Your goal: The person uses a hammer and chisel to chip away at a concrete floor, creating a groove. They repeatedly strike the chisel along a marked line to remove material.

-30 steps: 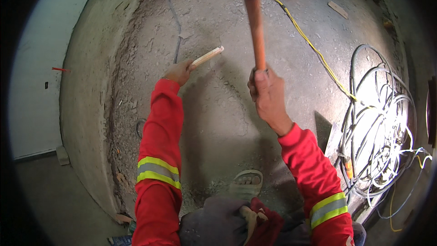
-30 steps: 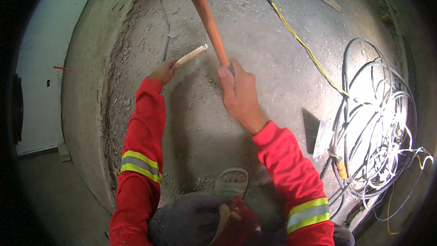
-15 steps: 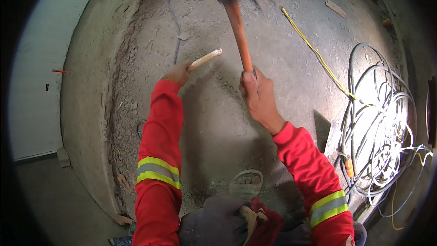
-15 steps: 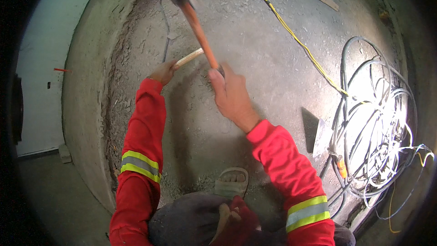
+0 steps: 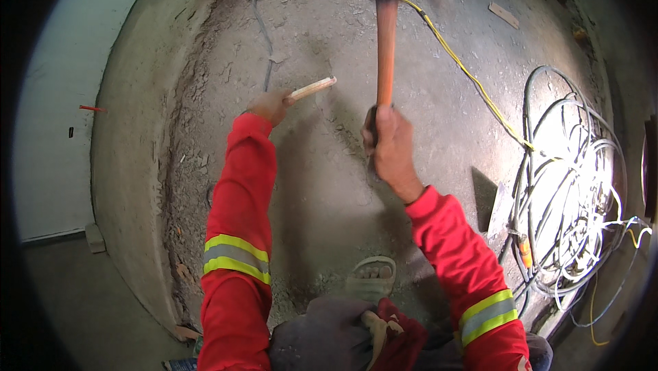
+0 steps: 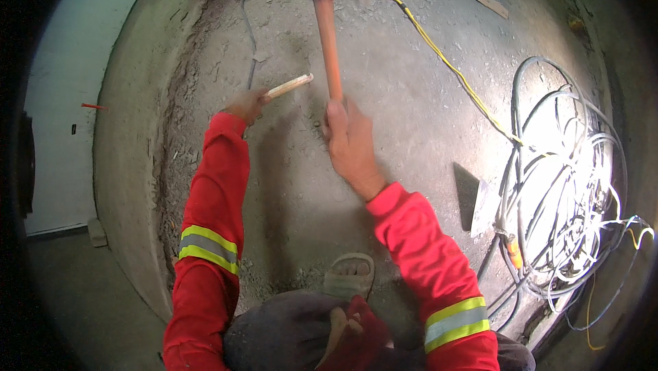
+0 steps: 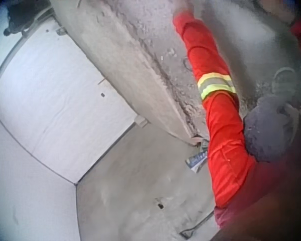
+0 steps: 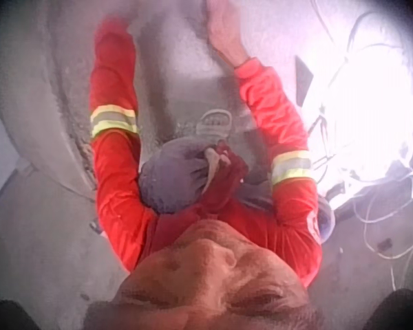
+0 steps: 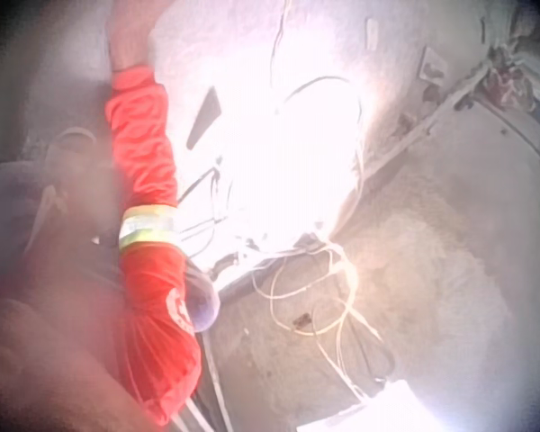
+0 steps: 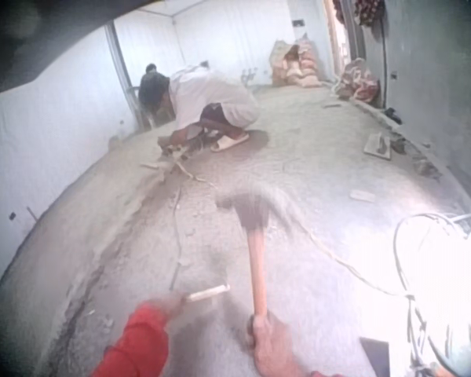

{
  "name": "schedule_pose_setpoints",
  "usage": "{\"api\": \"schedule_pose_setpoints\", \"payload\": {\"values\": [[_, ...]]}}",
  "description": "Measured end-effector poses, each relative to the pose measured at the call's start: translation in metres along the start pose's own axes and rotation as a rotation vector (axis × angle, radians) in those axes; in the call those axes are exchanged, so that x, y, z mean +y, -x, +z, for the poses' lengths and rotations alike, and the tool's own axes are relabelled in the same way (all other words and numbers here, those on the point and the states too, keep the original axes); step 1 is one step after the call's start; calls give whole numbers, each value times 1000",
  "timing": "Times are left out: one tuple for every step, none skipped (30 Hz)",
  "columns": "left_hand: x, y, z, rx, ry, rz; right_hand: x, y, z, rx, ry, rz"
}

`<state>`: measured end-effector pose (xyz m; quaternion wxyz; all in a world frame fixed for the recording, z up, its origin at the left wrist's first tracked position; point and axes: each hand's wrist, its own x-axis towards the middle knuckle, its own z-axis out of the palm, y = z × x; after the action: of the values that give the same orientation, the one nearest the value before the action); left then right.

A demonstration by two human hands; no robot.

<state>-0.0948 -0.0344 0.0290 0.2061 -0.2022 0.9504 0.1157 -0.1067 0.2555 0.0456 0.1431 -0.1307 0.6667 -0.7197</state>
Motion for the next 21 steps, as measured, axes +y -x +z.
{"api": "schedule_pose_setpoints", "payload": {"values": [[-1, 0, 1, 2, -6, 11, 11, 3, 6, 3, 58, 8], [-2, -1, 2, 5, -13, 23, 19, 5, 5, 8, 139, 97], [-4, -2, 2, 36, -20, 45, 24, 3, -1, -74, 106, 231], [-6, -2, 3, 66, -27, 64, 24, -1, -9, -161, 96, 450], [-8, -2, 4, 88, -38, 84, 20, -4, -18, -222, 92, 666], [-11, -2, 1, 93, -65, 93, 12, -7, -23, -236, 76, 658], [-15, -1, -3, 93, -91, 104, 1, -7, -28, -225, 72, 644], [-16, -2, -6, 98, -117, 101, -12, -11, -33, -205, 78, 623], [-16, -2, -8, 119, -100, 105, -25, -10, -36, -201, 129, 548], [-17, 2, -10, 122, -91, 94, -36, -8, -39, -181, 73, 496], [-17, 5, -12, 125, -83, 78, -44, -7, -41, -155, 25, 440], [-16, 7, -12, 54, -16, 71, -48, -6, -39, -154, -64, 313], [-13, 8, -10, -21, 53, 60, -47, -3, -35, -103, -48, 297], [-10, 8, -8, -94, 121, 49, -42, -1, -30, -74, -71, 209], [-9, 10, -4, -58, 88, 67, -34, 3, -27, -73, -142, 55], [-7, 11, 1, -22, 56, 85, -23, 7, -23, -42, -58, 92], [-7, 12, 5, 18, 27, 110, -10, 10, -17, -38, -21, 58], [-7, 12, 8, 28, 28, 111, 1, 13, -11, -26, 47, 91], [-8, 11, 10, 42, 32, 119, 10, 12, -10, -39, 224, 159], [-10, 11, 11, 51, 37, 122, 15, 11, -14, -121, 194, 308], [-11, 10, 11, 63, 24, 142, 16, 8, -17, -211, 184, 501]]}}
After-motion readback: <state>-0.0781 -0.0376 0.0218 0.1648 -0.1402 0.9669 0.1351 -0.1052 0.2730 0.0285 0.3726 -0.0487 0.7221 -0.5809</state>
